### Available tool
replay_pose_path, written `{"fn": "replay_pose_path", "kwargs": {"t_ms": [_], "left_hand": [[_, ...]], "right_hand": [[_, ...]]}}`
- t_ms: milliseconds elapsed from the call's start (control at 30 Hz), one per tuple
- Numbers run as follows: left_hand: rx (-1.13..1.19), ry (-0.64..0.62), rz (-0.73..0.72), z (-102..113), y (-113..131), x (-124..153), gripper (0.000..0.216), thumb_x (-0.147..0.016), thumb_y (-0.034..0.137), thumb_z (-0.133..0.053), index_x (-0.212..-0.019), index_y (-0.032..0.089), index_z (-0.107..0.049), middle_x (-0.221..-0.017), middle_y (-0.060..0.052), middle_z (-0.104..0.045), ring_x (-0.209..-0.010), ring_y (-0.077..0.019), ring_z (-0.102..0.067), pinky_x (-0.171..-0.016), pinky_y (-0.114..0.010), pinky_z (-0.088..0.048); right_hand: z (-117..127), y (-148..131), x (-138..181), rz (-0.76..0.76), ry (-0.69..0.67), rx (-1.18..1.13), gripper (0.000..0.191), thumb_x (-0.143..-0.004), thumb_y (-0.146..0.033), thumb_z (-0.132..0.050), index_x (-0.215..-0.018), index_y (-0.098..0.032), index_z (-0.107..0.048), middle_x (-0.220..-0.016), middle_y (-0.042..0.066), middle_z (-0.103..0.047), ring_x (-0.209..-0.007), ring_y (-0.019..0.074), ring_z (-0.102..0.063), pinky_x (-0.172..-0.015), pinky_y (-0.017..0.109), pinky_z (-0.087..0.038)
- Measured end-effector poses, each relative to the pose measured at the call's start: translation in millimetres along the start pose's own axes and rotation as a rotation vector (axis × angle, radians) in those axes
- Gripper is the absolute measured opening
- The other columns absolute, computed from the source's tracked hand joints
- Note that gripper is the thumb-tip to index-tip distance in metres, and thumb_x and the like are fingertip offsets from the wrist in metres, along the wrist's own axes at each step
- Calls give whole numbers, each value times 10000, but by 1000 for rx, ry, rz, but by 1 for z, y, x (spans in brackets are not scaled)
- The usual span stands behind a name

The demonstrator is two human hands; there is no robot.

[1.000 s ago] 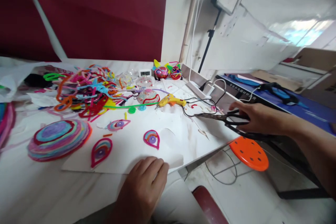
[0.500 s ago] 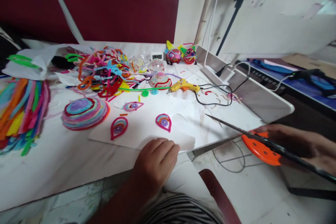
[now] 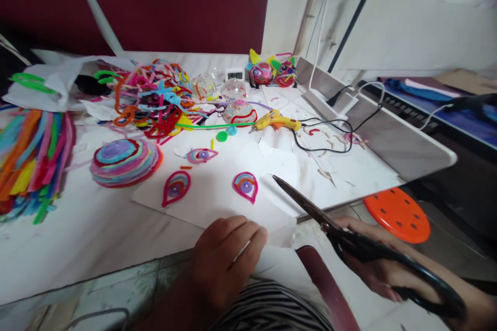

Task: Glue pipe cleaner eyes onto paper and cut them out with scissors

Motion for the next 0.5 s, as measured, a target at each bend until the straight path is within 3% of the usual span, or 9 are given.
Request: {"fn": "replay_pose_path", "kwargs": {"t_ms": [100, 233, 367, 500], "left_hand": [[-15, -28, 33, 4, 2, 3, 270, -879, 40, -607, -1143, 59, -658, -1049, -121, -682, -1039, -225, -590, -859, -362, -519], [-70, -49, 107, 15, 5, 11, 272, -887, 37, -586, -1143, 84, -665, -815, -59, -642, -801, -156, -584, -723, -296, -497], [-121, -125, 119, 22, 10, 19, 318, -886, 56, -595, -1202, 61, -633, -646, -12, -573, -620, -140, -527, -589, -294, -413], [-178, -48, 218, 25, 12, 25, 244, -901, 85, -591, -1137, 112, -651, -622, 5, -609, -554, -123, -555, -547, -275, -402]], "right_hand": [[-13, 3, -2, 17, -9, -115, 724, -699, -320, -685, -1375, -226, -447, -565, -77, -477, -375, 71, -406, -336, 145, -312], [-26, 7, -5, 111, -82, -240, 624, -749, -337, -745, -1311, -257, -487, -640, -65, -509, -411, 47, -411, -369, 126, -324], [-36, 8, -4, 154, -165, -294, 596, -805, -548, -726, -1270, -246, -509, -710, -64, -436, -446, 28, -320, -396, 140, -292], [-35, 3, 0, 182, -177, -228, 644, -750, -660, -733, -1207, -241, -560, -709, -55, -404, -550, 72, -286, -451, 169, -250]]}}
Point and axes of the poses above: each hand's wrist, its own x-axis away from the middle knuckle, its own z-axis out of the back of the hand, y = z × x, the point moved 5 cm from there along -x, towards the middle knuckle
